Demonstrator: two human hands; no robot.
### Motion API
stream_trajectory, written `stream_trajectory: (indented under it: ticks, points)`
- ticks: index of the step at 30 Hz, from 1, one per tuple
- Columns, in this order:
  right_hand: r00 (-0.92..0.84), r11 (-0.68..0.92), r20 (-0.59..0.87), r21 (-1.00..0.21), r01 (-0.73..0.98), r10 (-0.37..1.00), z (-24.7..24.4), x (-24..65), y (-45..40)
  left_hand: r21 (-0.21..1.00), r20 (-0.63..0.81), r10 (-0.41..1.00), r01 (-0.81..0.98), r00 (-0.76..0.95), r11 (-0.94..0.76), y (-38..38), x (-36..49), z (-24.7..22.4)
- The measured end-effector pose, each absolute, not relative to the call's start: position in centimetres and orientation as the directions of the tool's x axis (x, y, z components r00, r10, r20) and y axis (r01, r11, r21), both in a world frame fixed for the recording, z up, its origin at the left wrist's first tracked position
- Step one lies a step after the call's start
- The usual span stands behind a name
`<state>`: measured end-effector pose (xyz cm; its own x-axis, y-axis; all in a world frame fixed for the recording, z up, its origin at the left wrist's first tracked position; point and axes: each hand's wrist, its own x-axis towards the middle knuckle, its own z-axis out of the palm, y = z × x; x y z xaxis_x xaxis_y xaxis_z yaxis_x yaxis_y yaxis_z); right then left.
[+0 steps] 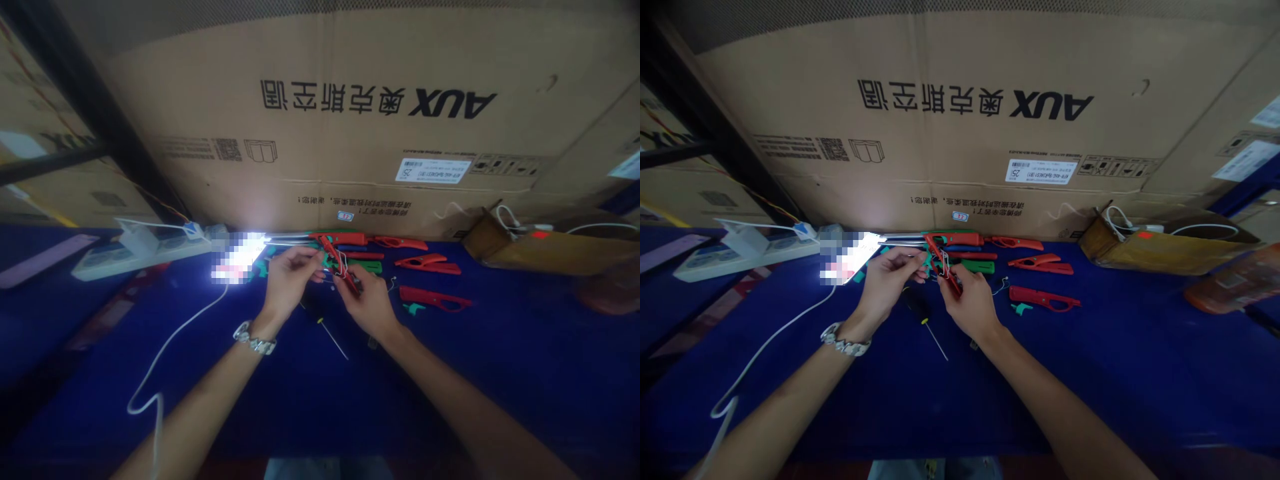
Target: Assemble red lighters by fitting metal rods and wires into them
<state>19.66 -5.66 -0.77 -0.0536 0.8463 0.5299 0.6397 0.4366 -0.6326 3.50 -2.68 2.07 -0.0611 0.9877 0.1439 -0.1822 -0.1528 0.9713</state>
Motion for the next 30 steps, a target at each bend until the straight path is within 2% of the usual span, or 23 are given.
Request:
stream_trajectory:
  ticks: [10, 18, 24, 30]
  points:
    - [-0.04, 0.403, 0.544, -0.568, 0.718, 0.838, -0.4, 19.6, -5.8, 0.964, 0.264, 0.957, -0.013, -0.121, -0.267, -3.5, 4.4, 1.9]
    - [-0.017, 0.36, 0.56, -0.51, 0.781, 0.829, -0.3, 19.5, -6.0, 0.964, 0.264, 0.958, 0.047, -0.11, -0.26, -3.5, 4.3, 1.6]
    - [-0.023, 0.367, 0.527, -0.559, 0.743, 0.85, -0.3, 19.3, -6.0, 0.931, 0.348, 0.937, 0.132, -0.03, -0.341, -3.5, 4.3, 1.2]
    - [-0.031, 0.405, 0.488, -0.685, 0.605, 0.872, -0.4, 19.4, -6.0, 0.969, 0.245, 0.968, -0.041, 0.056, -0.243, -2.7, 3.5, 1.0]
